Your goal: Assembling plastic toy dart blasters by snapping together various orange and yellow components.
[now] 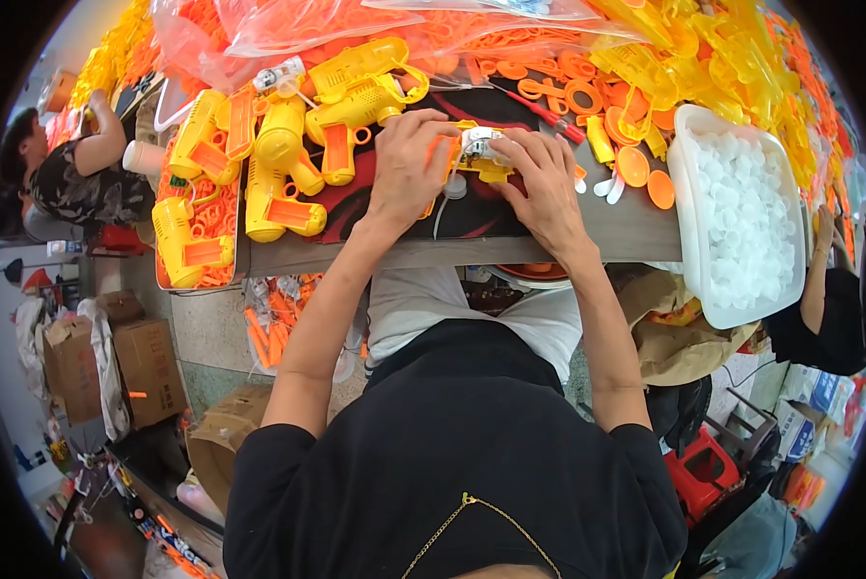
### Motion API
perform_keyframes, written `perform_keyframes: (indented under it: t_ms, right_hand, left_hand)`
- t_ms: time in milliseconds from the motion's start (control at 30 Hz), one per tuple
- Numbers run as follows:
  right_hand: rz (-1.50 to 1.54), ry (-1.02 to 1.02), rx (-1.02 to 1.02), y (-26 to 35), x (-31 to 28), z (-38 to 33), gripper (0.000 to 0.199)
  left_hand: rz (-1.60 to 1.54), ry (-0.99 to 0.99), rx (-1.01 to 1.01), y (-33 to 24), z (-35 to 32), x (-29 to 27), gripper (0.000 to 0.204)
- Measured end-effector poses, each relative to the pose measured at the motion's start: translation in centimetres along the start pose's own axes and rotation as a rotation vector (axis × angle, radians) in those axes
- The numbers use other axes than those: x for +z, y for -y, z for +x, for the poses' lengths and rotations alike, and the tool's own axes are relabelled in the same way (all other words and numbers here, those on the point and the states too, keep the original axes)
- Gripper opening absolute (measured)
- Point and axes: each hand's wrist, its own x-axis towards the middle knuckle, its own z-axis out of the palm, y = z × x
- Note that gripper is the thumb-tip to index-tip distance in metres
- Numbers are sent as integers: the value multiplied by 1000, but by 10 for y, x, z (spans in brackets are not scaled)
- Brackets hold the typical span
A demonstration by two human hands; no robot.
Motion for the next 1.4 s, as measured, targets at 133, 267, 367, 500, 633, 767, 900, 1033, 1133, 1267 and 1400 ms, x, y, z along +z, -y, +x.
perform_keyframes:
  t_ms: [133, 267, 367, 500, 633, 767, 900, 1033, 1133, 1267, 1400]
  right_hand:
    - [4, 5, 19, 5, 1, 0, 56]
    - [18, 13, 20, 9, 6, 0, 56]
    - [23, -8, 15, 8, 6, -1, 56]
    - [62, -41, 34, 6, 5, 0, 52]
    - [289, -21, 143, -1, 7, 16, 39]
    - [152, -170, 130, 17, 24, 19, 26]
    - [158, -196, 119, 12, 25, 15, 27]
    - [230, -181, 74, 9, 25, 16, 25]
    - [176, -318, 83, -14, 4, 28, 23]
    - [-188, -274, 182, -76, -25, 63, 9]
    - [-617, -41, 190, -115, -8, 91, 16]
  left_hand:
    - [10, 54, 40, -3, 4, 5, 11]
    - [-61, 74, -16, 5, -6, 4, 12]
    - [-142, 146, 21, 3, -15, 2, 23]
    - [24, 205, 136, -6, -28, 5, 33]
    - [125, 186, 184, -13, -32, 1, 34]
    - [88, 113, 155, -11, -24, -3, 32]
    - [98, 59, 211, -9, -7, 4, 29]
    - [94, 52, 225, -3, -11, 17, 31]
    - [126, 47, 218, -2, -11, 15, 33]
    - [110, 41, 217, -6, -11, 18, 33]
    - [115, 14, 187, -4, -8, 23, 33]
